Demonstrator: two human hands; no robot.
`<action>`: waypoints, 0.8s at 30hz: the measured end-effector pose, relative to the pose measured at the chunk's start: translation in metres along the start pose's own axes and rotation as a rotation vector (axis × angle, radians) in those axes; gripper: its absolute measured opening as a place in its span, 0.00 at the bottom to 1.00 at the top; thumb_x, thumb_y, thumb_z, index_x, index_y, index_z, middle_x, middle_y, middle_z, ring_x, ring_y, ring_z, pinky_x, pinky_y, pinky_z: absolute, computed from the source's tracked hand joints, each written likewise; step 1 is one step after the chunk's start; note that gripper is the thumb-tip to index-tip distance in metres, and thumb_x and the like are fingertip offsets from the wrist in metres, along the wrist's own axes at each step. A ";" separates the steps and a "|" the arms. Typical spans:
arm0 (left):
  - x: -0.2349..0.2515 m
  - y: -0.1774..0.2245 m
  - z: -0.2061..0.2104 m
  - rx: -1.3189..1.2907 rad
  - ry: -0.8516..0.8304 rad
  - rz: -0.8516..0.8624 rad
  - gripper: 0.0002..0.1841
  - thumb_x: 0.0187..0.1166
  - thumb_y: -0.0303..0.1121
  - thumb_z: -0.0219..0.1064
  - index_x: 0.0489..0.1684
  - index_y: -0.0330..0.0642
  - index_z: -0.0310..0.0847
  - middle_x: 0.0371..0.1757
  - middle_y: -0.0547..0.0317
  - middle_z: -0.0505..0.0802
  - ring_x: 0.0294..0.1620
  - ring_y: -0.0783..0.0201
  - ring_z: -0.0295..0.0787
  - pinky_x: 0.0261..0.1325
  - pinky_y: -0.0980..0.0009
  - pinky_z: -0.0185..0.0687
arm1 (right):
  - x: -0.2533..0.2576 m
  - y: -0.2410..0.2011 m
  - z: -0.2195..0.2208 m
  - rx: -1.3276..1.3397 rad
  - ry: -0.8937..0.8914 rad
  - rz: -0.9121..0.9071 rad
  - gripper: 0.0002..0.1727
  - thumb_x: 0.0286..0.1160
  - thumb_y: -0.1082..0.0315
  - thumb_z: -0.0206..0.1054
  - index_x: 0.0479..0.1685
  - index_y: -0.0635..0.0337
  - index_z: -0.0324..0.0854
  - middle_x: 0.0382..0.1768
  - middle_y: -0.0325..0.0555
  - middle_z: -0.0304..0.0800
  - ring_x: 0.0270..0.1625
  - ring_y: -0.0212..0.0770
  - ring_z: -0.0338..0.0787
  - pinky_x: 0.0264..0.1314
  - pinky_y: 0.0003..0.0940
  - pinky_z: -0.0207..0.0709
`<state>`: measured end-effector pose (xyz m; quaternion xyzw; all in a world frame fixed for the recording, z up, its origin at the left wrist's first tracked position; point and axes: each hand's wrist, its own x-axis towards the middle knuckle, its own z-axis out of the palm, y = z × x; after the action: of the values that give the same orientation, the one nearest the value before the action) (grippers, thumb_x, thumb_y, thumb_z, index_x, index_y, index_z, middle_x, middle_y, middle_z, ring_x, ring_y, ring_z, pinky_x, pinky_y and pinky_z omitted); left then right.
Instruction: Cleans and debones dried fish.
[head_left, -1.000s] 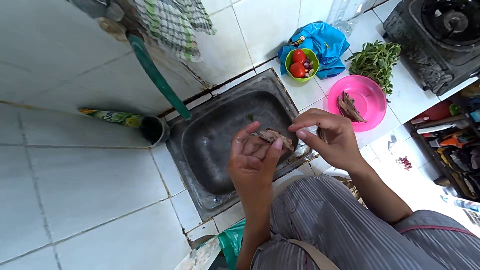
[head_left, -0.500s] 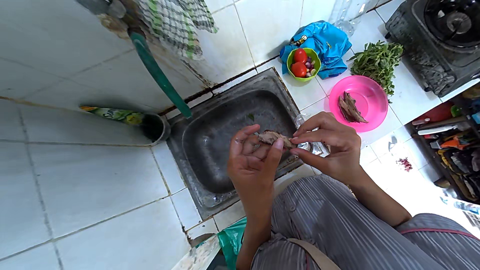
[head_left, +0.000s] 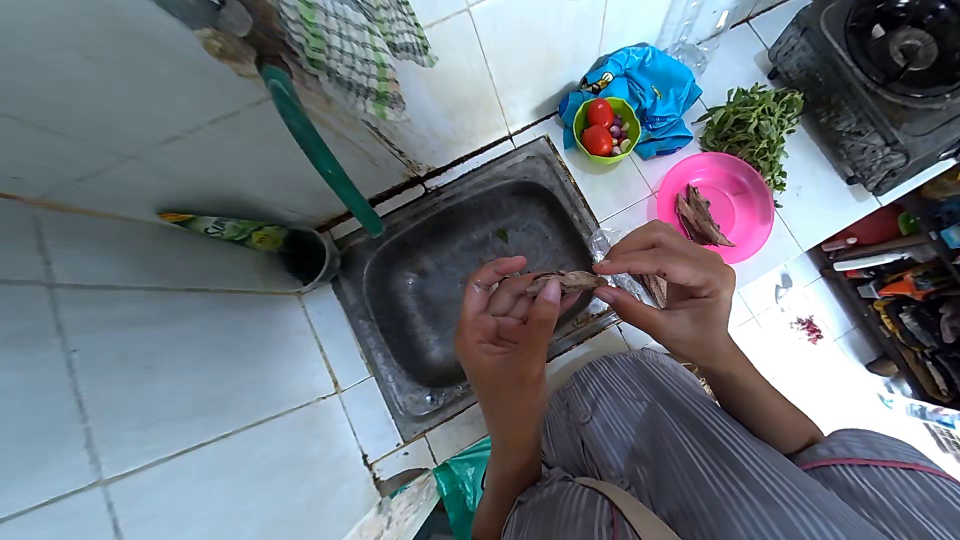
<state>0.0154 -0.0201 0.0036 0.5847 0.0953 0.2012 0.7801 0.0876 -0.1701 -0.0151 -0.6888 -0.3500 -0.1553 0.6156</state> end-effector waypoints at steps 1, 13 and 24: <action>0.000 0.000 0.000 0.002 0.005 0.001 0.18 0.77 0.18 0.63 0.59 0.52 0.76 0.42 0.73 0.98 0.43 0.71 0.97 0.54 0.70 0.94 | 0.000 -0.001 0.000 0.004 -0.003 0.009 0.08 0.66 0.70 0.77 0.39 0.66 0.93 0.39 0.44 0.93 0.50 0.30 0.88 0.60 0.29 0.78; -0.003 0.000 -0.001 -0.025 -0.074 -0.003 0.14 0.83 0.27 0.63 0.63 0.50 0.75 0.44 0.70 0.98 0.46 0.67 0.98 0.57 0.67 0.94 | -0.001 -0.008 -0.002 0.345 -0.012 0.390 0.04 0.71 0.76 0.71 0.33 0.60 0.91 0.36 0.31 0.91 0.41 0.20 0.88 0.44 0.16 0.84; -0.003 -0.001 -0.001 0.041 -0.015 -0.004 0.19 0.75 0.18 0.64 0.60 0.51 0.76 0.39 0.74 0.97 0.42 0.71 0.97 0.55 0.68 0.94 | -0.002 -0.008 -0.005 0.342 0.024 0.454 0.05 0.71 0.75 0.71 0.31 0.58 0.91 0.35 0.31 0.92 0.39 0.20 0.88 0.44 0.16 0.84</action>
<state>0.0126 -0.0206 0.0022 0.6021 0.0946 0.1931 0.7689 0.0817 -0.1751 -0.0094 -0.6339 -0.2005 0.0394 0.7459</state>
